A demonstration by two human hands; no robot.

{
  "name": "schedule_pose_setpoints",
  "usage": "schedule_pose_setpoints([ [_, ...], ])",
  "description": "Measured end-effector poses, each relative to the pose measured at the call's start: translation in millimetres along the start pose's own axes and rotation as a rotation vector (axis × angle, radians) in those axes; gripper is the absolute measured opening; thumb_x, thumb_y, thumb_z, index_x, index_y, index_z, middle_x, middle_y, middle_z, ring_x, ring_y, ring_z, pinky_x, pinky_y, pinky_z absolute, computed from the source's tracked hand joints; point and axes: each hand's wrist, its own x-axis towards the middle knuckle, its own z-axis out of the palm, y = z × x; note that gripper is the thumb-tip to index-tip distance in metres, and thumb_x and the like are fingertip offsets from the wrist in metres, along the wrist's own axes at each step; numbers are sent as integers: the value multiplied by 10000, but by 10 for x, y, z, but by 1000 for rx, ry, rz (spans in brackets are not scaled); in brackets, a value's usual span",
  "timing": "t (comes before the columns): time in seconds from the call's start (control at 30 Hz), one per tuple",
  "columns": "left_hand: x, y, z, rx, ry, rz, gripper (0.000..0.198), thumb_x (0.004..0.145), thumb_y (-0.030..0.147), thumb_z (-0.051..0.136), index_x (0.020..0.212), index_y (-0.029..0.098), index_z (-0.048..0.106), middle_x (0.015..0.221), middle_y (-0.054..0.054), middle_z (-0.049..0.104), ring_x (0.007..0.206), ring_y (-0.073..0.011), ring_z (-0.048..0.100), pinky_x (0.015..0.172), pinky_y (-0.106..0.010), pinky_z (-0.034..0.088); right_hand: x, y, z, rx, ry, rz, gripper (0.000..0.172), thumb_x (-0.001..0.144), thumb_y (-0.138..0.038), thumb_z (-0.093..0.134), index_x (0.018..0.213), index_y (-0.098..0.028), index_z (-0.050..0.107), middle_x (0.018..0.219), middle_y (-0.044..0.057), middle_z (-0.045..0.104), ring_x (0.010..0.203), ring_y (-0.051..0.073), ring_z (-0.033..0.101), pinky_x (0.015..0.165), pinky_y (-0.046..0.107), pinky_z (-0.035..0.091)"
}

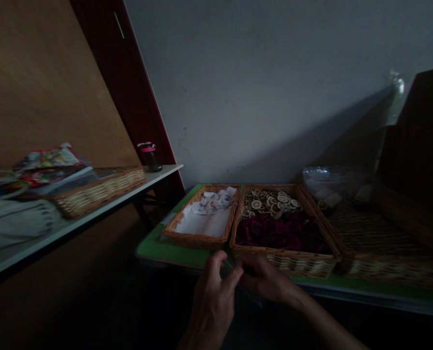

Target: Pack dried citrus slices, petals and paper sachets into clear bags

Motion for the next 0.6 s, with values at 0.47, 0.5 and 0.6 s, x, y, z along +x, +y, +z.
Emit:
schedule_pose_setpoints([
  [0.47, 71, -38, -202, -215, -402, 270, 212, 861, 10, 629, 802, 202, 562, 799, 38, 668, 686, -150, 647, 610, -269, 488, 39, 224, -87, -105, 181, -4, 122, 756, -70, 586, 827, -165, 560, 711, -45, 536, 648, 101, 466, 584, 205, 332],
  [0.5, 84, -43, -214, -210, -431, 237, 228, 836, 5, 667, 799, 202, 559, 797, 38, 663, 694, -153, 648, 615, -265, 486, 30, 213, -88, -143, 186, -11, 149, 746, -46, 580, 825, -169, 555, 707, -50, 533, 644, 100, 469, 581, 204, 329],
  [0.6, 127, -75, -264, -260, -442, 176, 250, 819, -3, 696, 797, 203, 556, 791, 35, 648, 729, -154, 639, 643, -248, 487, -15, 108, -88, -183, 225, -146, 219, 739, -12, 592, 880, -177, 566, 828, -19, 583, 707, 111, 525, 604, 202, 370],
])
